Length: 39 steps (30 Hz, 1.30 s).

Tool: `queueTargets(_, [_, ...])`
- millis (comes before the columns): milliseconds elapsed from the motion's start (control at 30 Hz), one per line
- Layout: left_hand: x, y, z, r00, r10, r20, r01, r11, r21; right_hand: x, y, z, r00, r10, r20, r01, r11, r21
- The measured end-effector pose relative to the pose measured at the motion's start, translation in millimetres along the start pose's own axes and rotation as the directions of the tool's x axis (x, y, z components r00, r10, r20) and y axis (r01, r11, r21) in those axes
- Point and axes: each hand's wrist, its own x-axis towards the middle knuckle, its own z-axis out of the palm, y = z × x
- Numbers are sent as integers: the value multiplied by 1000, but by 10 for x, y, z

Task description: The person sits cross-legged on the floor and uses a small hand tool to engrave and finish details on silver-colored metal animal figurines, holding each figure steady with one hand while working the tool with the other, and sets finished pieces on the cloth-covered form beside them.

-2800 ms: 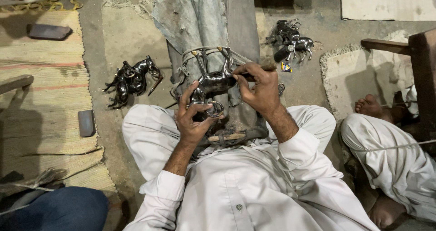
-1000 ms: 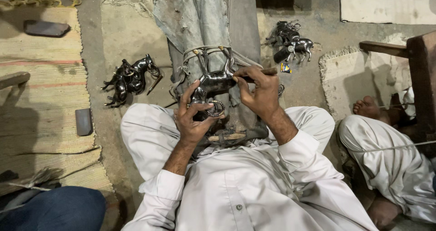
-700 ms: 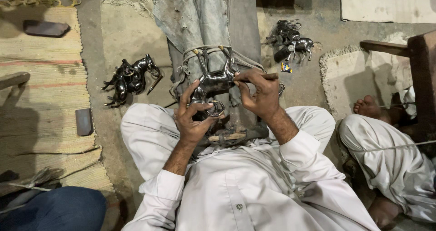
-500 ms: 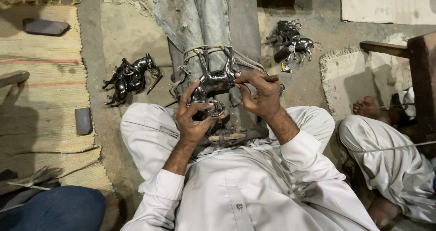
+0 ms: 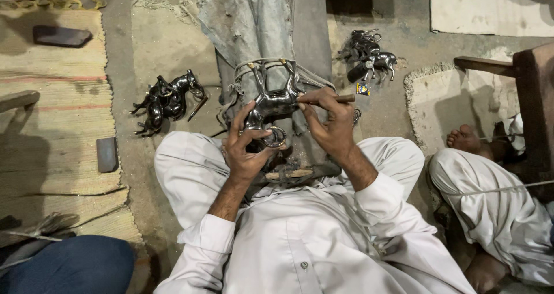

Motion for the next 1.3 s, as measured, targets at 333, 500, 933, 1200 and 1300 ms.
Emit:
queueTargets(333, [14, 7, 17, 999, 41, 13, -41, 999, -1, 143, -327, 253, 998, 38, -43, -42, 996, -81])
queueTargets(500, [7, 2, 35, 997, 77, 30, -78, 997, 6, 193, -370, 243, 998, 32, -48, -40, 985, -168])
queueTargets(933, [-5, 47, 28, 998, 31, 47, -32, 999, 23, 147, -299, 175, 996, -71, 51, 78, 985, -153])
queueTargets(1200, [-12, 25, 25, 997, 51, 50, -53, 998, 25, 114, -246, 133, 989, -113, 96, 122, 988, -92])
queueTargets(1300, [-27, 29, 17, 995, 70, 66, -77, 991, 110, 106, -234, 168, 998, 57, 31, -55, 998, -40])
